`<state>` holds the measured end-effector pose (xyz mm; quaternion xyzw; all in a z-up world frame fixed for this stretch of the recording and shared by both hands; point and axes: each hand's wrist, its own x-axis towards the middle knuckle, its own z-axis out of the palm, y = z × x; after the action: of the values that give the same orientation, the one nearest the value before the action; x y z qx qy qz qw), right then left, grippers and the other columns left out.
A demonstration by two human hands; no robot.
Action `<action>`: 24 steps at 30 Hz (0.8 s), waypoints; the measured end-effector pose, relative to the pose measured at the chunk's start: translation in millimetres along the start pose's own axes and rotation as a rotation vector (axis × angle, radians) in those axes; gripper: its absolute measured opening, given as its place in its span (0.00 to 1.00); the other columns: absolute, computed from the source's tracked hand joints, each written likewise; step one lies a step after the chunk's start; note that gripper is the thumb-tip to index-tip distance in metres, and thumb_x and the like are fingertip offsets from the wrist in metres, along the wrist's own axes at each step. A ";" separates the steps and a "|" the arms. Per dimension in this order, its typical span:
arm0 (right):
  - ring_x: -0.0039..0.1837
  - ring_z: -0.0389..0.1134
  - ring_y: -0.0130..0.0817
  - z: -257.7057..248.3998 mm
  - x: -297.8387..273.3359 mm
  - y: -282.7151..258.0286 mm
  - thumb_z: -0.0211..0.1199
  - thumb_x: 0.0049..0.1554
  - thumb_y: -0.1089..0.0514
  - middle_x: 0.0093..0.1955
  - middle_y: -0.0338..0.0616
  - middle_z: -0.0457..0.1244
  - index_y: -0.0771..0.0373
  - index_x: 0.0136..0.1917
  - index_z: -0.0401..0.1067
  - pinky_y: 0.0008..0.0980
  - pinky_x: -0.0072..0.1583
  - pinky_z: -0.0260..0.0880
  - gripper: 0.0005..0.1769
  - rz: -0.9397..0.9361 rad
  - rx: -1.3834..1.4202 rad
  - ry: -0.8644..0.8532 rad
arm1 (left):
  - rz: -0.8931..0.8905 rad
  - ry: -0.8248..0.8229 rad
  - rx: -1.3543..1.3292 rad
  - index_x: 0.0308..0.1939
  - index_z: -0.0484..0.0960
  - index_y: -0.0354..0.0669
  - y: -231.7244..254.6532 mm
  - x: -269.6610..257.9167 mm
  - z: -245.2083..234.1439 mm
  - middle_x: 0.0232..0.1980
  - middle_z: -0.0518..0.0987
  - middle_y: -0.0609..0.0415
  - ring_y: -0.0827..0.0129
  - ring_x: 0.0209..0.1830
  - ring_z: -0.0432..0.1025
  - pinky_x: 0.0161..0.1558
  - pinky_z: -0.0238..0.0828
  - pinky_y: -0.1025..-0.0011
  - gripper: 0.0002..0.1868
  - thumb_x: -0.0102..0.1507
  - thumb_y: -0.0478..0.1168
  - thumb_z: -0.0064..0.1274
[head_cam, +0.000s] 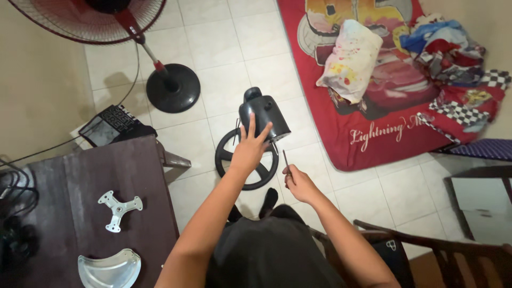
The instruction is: The person uses a screwdriver to remove screws from the back of an electric fan's motor housing. They place the screws on a nearby table and then detach the rear fan cage from the motor assembly.
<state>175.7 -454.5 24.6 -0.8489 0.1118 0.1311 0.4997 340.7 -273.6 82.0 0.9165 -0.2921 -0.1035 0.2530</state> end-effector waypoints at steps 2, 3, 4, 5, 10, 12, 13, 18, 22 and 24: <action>0.39 0.74 0.33 -0.5 -3.2 -15.8 0.51 0.63 0.61 0.43 0.51 0.69 0.64 0.58 0.62 0.33 0.41 0.75 0.10 0.138 0.100 -0.047 | -0.014 0.008 0.003 0.76 0.61 0.69 -1.6 -1.9 6.7 0.84 0.41 0.42 0.23 0.72 0.56 0.47 0.79 0.52 0.34 0.67 0.46 0.53; 0.39 0.75 0.30 -1.1 -4.3 -26.0 0.51 0.63 0.61 0.44 0.48 0.70 0.64 0.59 0.60 0.32 0.39 0.76 0.11 0.203 0.149 -0.071 | -0.022 0.015 0.005 0.76 0.61 0.69 -2.1 -2.2 9.6 0.84 0.42 0.43 0.23 0.71 0.57 0.47 0.79 0.52 0.33 0.67 0.46 0.53; 0.37 0.74 0.31 -0.9 -4.9 -36.8 0.52 0.63 0.60 0.43 0.48 0.70 0.64 0.60 0.61 0.32 0.38 0.75 0.12 0.191 0.147 -0.066 | -0.011 0.041 0.003 0.76 0.61 0.69 -3.8 -2.6 11.6 0.84 0.42 0.43 0.22 0.71 0.57 0.48 0.79 0.52 0.33 0.67 0.46 0.53; 0.36 0.73 0.32 -1.6 -5.9 -47.0 0.54 0.63 0.60 0.42 0.48 0.71 0.64 0.61 0.61 0.31 0.36 0.74 0.14 0.179 0.145 -0.061 | 0.000 0.066 0.002 0.75 0.62 0.69 -4.8 -2.5 13.4 0.84 0.43 0.43 0.22 0.71 0.57 0.48 0.79 0.52 0.33 0.67 0.46 0.53; 0.28 0.70 0.31 -10.9 -1.3 -80.8 0.59 0.59 0.60 0.34 0.46 0.70 0.57 0.75 0.52 0.30 0.32 0.71 0.34 0.115 0.149 -0.043 | -0.049 0.096 -0.062 0.74 0.64 0.71 -5.2 2.1 14.8 0.83 0.43 0.48 0.24 0.69 0.61 0.46 0.80 0.52 0.34 0.64 0.46 0.56; 0.25 0.68 0.29 -15.6 -0.5 -86.2 0.59 0.58 0.60 0.32 0.45 0.70 0.54 0.80 0.50 0.31 0.30 0.68 0.39 0.123 0.122 -0.027 | -0.105 0.046 -0.102 0.74 0.63 0.73 -3.1 4.8 12.3 0.84 0.43 0.51 0.26 0.67 0.63 0.46 0.80 0.53 0.37 0.62 0.46 0.58; 0.25 0.67 0.28 -17.8 3.1 -87.2 0.59 0.58 0.59 0.31 0.44 0.69 0.53 0.79 0.53 0.30 0.30 0.68 0.38 0.112 0.118 -0.024 | -0.108 0.036 -0.090 0.74 0.63 0.73 -3.7 7.2 11.1 0.84 0.43 0.50 0.27 0.66 0.64 0.46 0.80 0.53 0.38 0.62 0.45 0.59; 0.24 0.64 0.26 -25.5 13.6 -77.3 0.60 0.58 0.58 0.29 0.41 0.67 0.52 0.78 0.60 0.30 0.29 0.66 0.34 0.083 0.122 0.002 | -0.136 0.025 -0.062 0.74 0.63 0.72 -2.2 9.2 17.6 0.85 0.44 0.50 0.30 0.64 0.67 0.43 0.80 0.55 0.40 0.60 0.44 0.63; 0.23 0.64 0.26 -30.7 19.0 -68.6 0.59 0.58 0.58 0.27 0.39 0.66 0.54 0.77 0.62 0.29 0.30 0.65 0.33 -0.018 0.101 0.014 | -0.150 0.081 -0.032 0.74 0.64 0.73 1.5 7.3 22.5 0.86 0.44 0.50 0.39 0.61 0.73 0.44 0.80 0.55 0.41 0.60 0.42 0.62; 0.23 0.63 0.26 -30.7 22.4 -65.3 0.59 0.59 0.58 0.24 0.42 0.64 0.54 0.77 0.62 0.29 0.31 0.65 0.33 -0.051 0.055 0.007 | -0.150 0.094 0.011 0.74 0.64 0.72 2.1 6.8 24.1 0.85 0.44 0.50 0.36 0.63 0.71 0.43 0.80 0.55 0.40 0.59 0.41 0.62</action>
<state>221.1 -451.7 84.9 -0.8379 0.0953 0.1122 0.5256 337.1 -288.8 62.4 0.9411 -0.2111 -0.0776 0.2526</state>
